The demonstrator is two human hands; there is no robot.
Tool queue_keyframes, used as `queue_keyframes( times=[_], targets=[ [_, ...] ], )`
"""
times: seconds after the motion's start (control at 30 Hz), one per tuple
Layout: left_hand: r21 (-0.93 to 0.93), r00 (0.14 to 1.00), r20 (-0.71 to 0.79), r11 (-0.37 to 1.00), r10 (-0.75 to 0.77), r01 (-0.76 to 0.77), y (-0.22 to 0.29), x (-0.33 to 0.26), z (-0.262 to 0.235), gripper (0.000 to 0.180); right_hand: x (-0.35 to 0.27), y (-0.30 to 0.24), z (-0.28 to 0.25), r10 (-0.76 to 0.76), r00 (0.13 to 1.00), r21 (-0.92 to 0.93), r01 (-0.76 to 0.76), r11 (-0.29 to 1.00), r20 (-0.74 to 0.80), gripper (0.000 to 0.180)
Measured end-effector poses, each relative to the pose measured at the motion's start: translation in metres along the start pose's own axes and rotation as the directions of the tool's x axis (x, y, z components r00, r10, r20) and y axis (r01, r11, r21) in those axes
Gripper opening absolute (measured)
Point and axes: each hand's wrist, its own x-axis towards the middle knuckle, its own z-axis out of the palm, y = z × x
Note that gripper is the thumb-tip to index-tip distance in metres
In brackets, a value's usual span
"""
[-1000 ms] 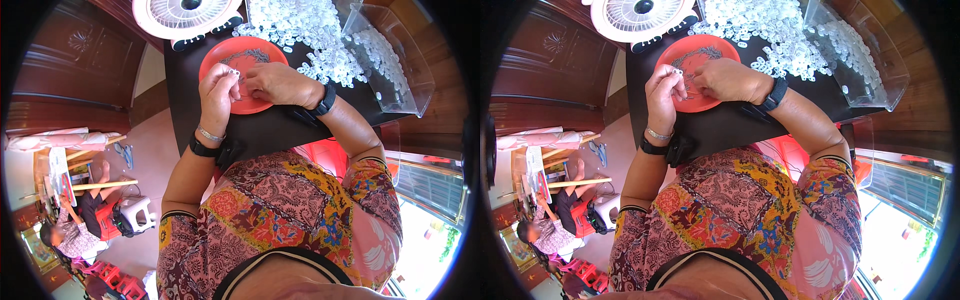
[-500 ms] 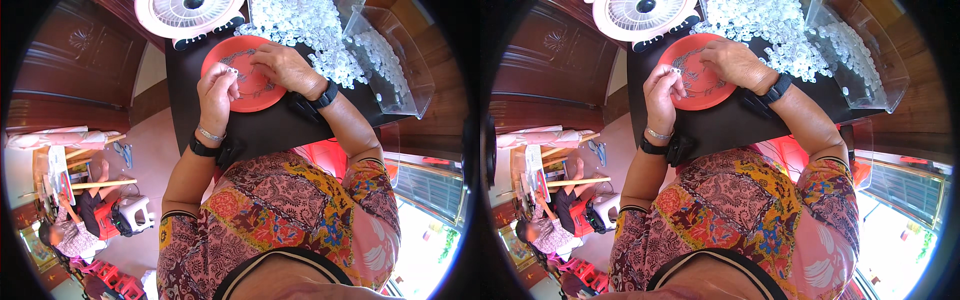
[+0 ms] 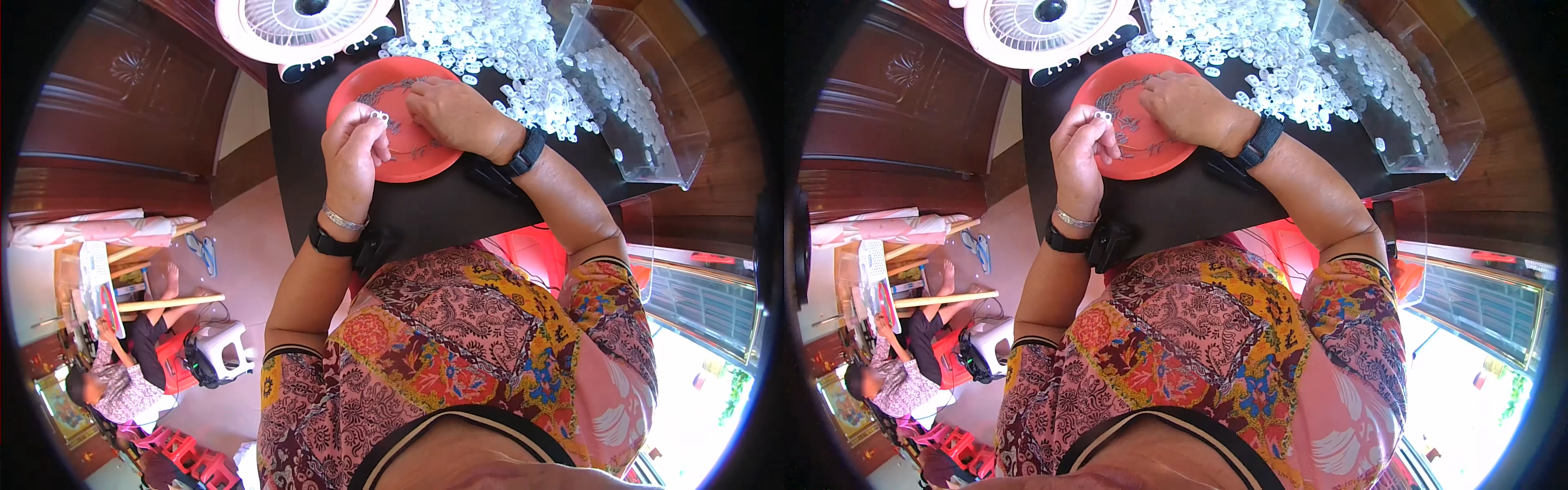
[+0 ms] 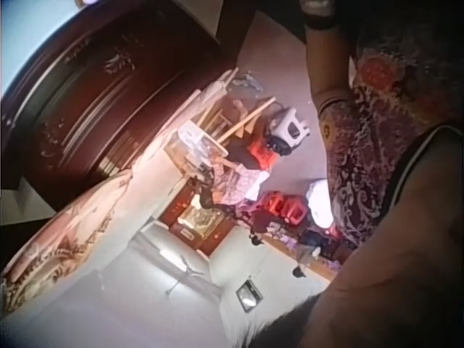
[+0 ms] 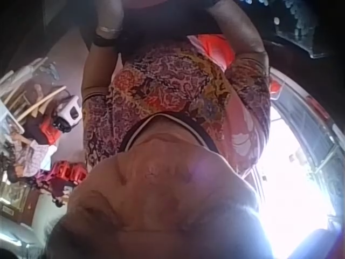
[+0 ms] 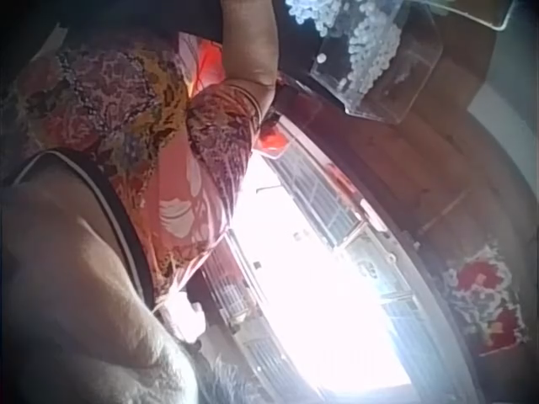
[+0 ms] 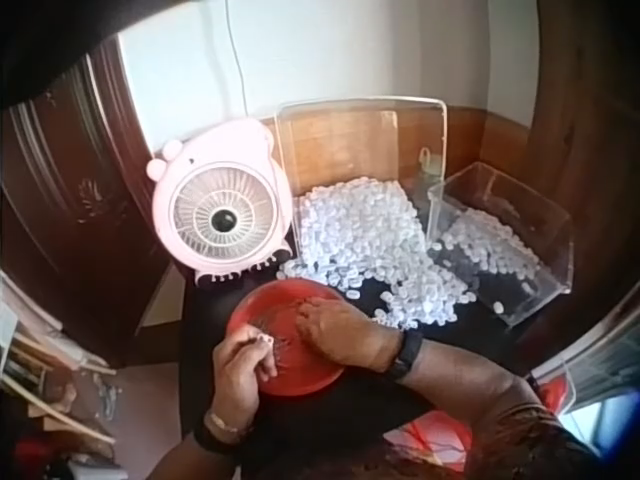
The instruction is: Assembling small metal rings into white plastic components at a workbench.
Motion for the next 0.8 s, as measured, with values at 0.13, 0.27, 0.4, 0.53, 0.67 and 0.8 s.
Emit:
queue_keyframes(
  times=[0.13,0.27,0.4,0.53,0.67,0.8],
  targets=[
    [0.001,1.0,-0.006,1.0,-0.003,0.003,0.001,-0.001,-0.001,0.013,0.002,-0.002,-0.01,0.052,0.997,0.142,-0.043,0.989,-0.06,0.008],
    [-0.002,1.0,-0.01,1.0,0.003,-0.003,0.003,-0.001,0.0,0.013,0.003,-0.005,-0.02,0.228,0.973,0.36,-0.205,0.91,-0.024,0.009],
    [-0.045,1.0,-0.026,0.999,-0.007,0.006,0.003,-0.001,0.004,0.011,0.001,-0.001,-0.021,0.298,0.955,0.495,-0.26,0.829,0.004,0.012],
    [-0.087,0.999,-0.047,0.996,-0.011,0.007,0.002,-0.001,0.004,0.009,-0.001,0.001,-0.022,0.204,0.979,0.408,-0.19,0.893,0.01,0.01],
    [-0.075,0.999,-0.038,0.997,-0.021,0.018,0.001,-0.001,0.004,0.01,-0.002,0.0,-0.017,0.086,0.996,0.254,-0.08,0.964,-0.013,0.008],
    [0.008,1.0,0.003,1.0,-0.011,0.011,0.0,0.0,0.001,0.013,0.001,-0.003,-0.014,0.021,0.999,0.081,-0.024,0.996,0.041,0.007]
  ],
)
